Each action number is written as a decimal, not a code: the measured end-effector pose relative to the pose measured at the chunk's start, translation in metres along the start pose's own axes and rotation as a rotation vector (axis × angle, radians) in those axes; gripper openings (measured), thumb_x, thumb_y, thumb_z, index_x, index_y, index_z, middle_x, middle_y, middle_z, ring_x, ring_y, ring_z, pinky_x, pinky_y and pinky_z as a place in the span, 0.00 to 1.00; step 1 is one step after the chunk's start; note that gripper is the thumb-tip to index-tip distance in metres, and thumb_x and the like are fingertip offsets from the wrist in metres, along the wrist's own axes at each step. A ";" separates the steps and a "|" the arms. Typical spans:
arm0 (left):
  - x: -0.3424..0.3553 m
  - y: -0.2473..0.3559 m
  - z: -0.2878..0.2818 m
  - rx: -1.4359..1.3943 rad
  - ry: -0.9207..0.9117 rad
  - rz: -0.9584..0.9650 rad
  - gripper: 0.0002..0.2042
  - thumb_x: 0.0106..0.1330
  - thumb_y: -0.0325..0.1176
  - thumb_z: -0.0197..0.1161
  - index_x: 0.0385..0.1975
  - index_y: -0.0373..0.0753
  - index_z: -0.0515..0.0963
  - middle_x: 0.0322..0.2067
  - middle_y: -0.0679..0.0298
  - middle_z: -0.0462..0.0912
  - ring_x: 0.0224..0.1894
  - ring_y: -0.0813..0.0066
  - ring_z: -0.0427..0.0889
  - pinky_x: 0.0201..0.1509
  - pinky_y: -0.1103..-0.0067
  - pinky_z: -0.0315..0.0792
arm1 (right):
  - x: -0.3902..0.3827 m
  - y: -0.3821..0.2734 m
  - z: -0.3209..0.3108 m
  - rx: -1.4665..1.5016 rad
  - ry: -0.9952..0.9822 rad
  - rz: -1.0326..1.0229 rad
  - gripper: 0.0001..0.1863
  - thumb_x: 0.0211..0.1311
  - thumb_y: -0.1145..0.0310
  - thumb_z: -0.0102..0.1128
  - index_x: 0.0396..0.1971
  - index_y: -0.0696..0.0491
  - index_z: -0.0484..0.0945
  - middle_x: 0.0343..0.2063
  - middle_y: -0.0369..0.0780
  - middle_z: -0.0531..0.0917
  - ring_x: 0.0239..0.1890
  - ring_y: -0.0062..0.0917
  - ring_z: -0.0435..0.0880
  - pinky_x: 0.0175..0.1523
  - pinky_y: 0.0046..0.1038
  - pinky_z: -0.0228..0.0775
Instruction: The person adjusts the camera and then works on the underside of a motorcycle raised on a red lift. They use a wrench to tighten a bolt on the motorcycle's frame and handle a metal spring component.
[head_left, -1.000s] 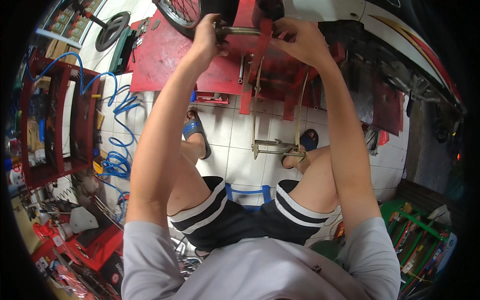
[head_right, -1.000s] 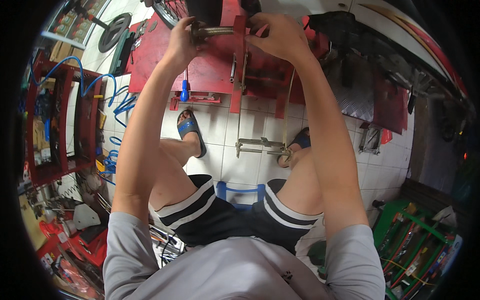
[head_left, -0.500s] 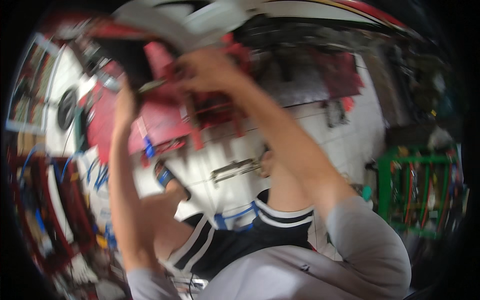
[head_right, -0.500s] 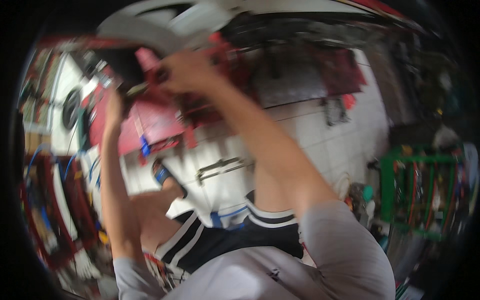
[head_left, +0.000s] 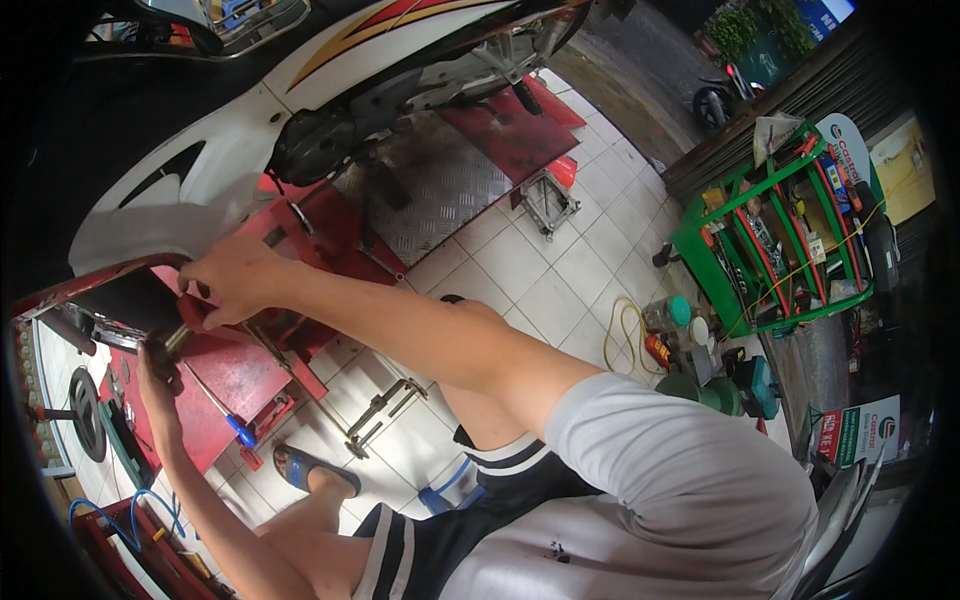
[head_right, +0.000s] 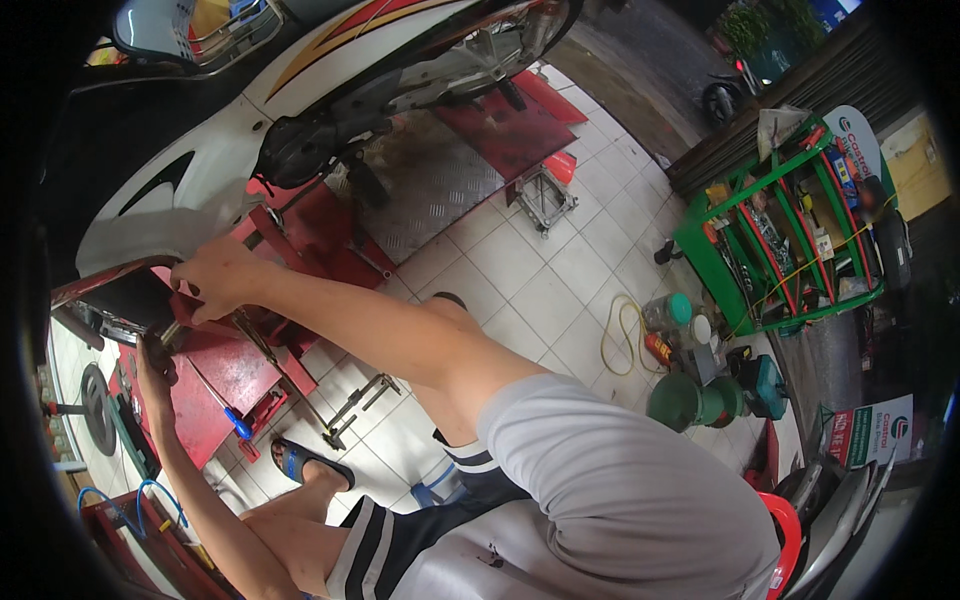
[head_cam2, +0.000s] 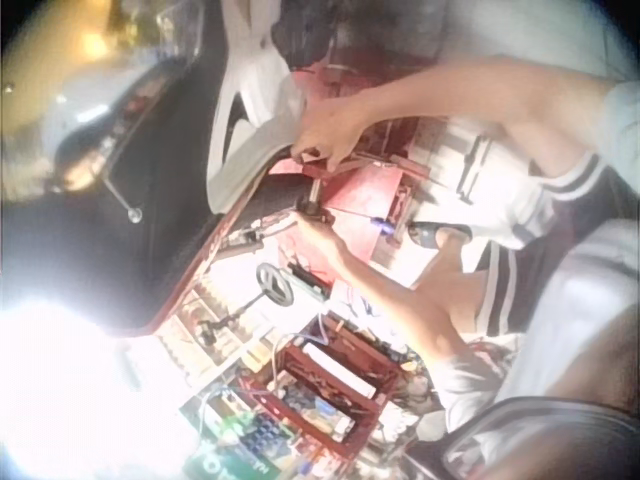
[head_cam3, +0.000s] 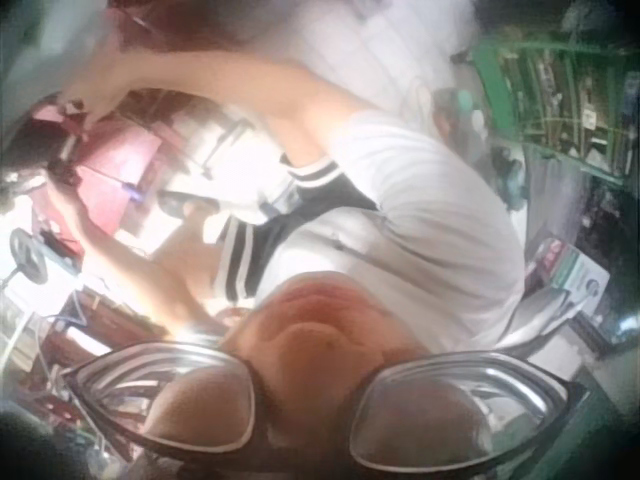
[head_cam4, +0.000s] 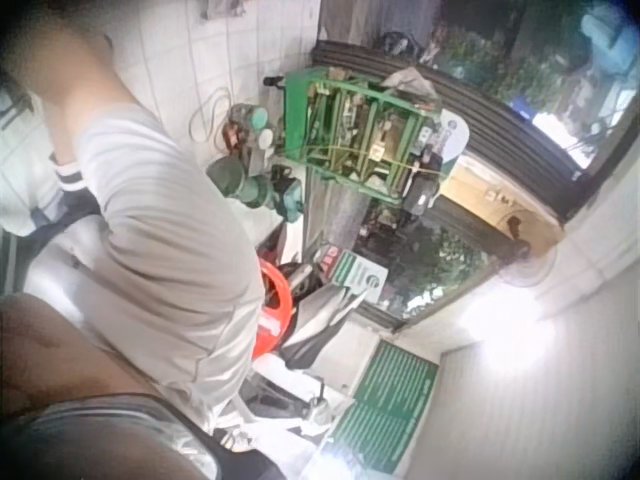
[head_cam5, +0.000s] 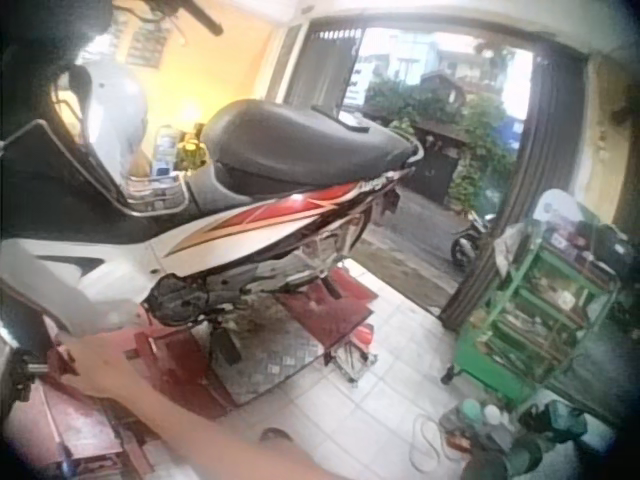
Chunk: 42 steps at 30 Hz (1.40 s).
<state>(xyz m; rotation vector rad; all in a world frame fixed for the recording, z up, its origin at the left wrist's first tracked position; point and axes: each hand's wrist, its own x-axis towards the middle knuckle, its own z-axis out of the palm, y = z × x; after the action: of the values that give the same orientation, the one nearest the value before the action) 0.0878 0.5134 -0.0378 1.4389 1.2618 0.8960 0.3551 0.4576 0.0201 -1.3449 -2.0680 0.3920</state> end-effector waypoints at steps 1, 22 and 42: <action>-0.011 0.009 -0.006 0.017 -0.016 0.062 0.25 0.74 0.51 0.39 0.59 0.42 0.70 0.27 0.72 0.73 0.21 0.88 0.62 0.22 0.89 0.54 | 0.001 0.000 0.004 0.024 0.002 -0.024 0.26 0.41 0.54 0.71 0.44 0.46 0.78 0.33 0.37 0.86 0.39 0.36 0.84 0.45 0.37 0.75; -0.018 0.030 0.018 -0.768 -0.144 0.125 0.13 0.66 0.29 0.46 0.44 0.30 0.74 0.30 0.66 0.73 0.34 0.79 0.72 0.42 0.83 0.66 | 0.014 -0.011 0.024 -0.134 -0.026 -0.107 0.23 0.43 0.57 0.69 0.43 0.47 0.80 0.36 0.39 0.84 0.36 0.35 0.83 0.42 0.34 0.74; 0.010 -0.013 -0.007 0.282 -0.118 -0.023 0.31 0.64 0.61 0.46 0.56 0.43 0.71 0.47 0.63 0.78 0.42 0.81 0.74 0.39 0.84 0.66 | 0.025 -0.023 0.072 -0.384 -0.184 0.030 0.18 0.47 0.48 0.60 0.35 0.42 0.85 0.41 0.37 0.81 0.45 0.34 0.79 0.44 0.38 0.69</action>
<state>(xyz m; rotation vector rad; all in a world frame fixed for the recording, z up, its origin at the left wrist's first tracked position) 0.0799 0.5245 -0.0497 1.6682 1.3511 0.6250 0.2852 0.4767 -0.0133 -1.6127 -2.3638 0.1370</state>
